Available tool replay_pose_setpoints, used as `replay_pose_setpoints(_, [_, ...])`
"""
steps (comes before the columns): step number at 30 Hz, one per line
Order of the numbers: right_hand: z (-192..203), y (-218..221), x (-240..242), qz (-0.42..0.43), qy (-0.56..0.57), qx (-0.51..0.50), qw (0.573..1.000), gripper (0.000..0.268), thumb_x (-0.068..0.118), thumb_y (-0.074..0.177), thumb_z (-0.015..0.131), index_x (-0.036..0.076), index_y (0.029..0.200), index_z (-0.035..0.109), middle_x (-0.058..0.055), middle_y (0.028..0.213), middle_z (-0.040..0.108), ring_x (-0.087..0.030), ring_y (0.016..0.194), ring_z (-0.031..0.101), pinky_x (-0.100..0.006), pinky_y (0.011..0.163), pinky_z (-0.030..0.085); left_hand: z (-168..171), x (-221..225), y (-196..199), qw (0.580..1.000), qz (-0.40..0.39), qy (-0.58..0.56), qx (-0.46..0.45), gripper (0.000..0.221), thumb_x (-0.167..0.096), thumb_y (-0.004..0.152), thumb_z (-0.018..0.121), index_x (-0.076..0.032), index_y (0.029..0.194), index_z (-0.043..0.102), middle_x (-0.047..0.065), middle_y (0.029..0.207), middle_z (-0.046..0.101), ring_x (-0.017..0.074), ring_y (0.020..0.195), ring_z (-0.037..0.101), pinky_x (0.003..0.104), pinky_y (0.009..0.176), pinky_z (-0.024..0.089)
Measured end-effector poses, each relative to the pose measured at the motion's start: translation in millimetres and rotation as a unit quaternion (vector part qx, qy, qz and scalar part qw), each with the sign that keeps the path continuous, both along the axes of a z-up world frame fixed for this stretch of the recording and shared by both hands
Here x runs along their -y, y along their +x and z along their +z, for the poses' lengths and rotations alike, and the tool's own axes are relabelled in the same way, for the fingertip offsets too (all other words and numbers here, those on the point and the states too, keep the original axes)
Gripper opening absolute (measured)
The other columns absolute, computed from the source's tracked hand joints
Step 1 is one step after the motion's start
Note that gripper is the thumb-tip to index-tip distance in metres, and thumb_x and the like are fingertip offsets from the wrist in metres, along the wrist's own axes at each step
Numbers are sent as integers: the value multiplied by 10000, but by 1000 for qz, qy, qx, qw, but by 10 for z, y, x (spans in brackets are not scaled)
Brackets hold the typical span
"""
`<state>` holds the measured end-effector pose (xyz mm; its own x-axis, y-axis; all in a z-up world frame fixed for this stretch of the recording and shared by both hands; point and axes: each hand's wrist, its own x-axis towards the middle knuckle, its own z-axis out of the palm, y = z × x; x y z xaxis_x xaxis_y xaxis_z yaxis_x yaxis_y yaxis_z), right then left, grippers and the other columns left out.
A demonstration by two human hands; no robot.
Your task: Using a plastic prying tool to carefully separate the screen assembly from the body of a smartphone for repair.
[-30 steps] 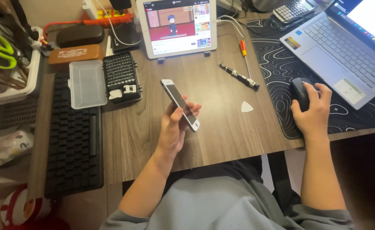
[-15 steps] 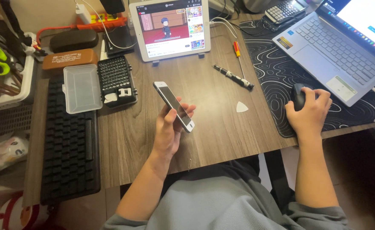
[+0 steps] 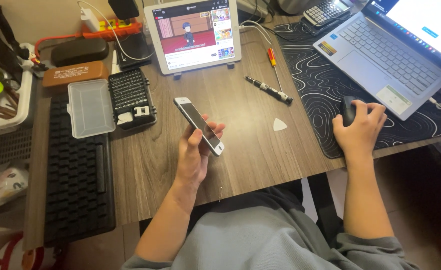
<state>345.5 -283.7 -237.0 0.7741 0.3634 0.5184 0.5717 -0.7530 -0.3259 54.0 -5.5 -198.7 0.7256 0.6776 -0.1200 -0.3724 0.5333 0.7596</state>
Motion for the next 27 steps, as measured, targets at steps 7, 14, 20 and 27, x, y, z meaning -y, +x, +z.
replay_pose_setpoints(7, [-45, 32, 17, 0, 1, 21, 1000, 439, 149, 883, 758, -23, 1274, 654, -240, 1236, 418, -470, 1087, 443, -604, 951, 459, 46, 5, -4, 1000, -2, 2, -3, 581, -381, 860, 699, -22, 1303, 590, 123, 1041, 706, 351, 1081, 740, 404, 980, 593])
replay_pose_setpoints(14, [-56, 35, 26, 1, 11, 14, 1000, 433, 150, 882, 745, -17, 1272, 655, -236, 1235, 405, -465, 1106, 429, -600, 973, 445, 52, 9, -7, 1000, 0, -6, -13, 612, -380, 847, 702, -8, 1318, 582, 121, 1041, 708, 350, 1082, 740, 400, 993, 594])
replay_pose_setpoints(20, [-29, 21, 11, -6, 14, -9, 1000, 430, 160, 887, 737, -4, 1273, 641, -228, 1243, 382, -465, 1126, 410, -614, 988, 430, 51, 7, -2, 1000, 0, 2, -13, 593, -382, 856, 692, -16, 1312, 593, 110, 1037, 717, 357, 1086, 743, 433, 1009, 584])
replay_pose_setpoints(27, [9, 2, -7, -34, -15, -2, 999, 496, 200, 865, 756, 7, 1292, 593, -221, 1250, 422, -469, 1115, 462, -586, 979, 432, 41, 8, 11, 1000, 6, -2, -17, 628, -393, 842, 698, 0, 1318, 580, 118, 1032, 717, 364, 1084, 742, 414, 985, 593])
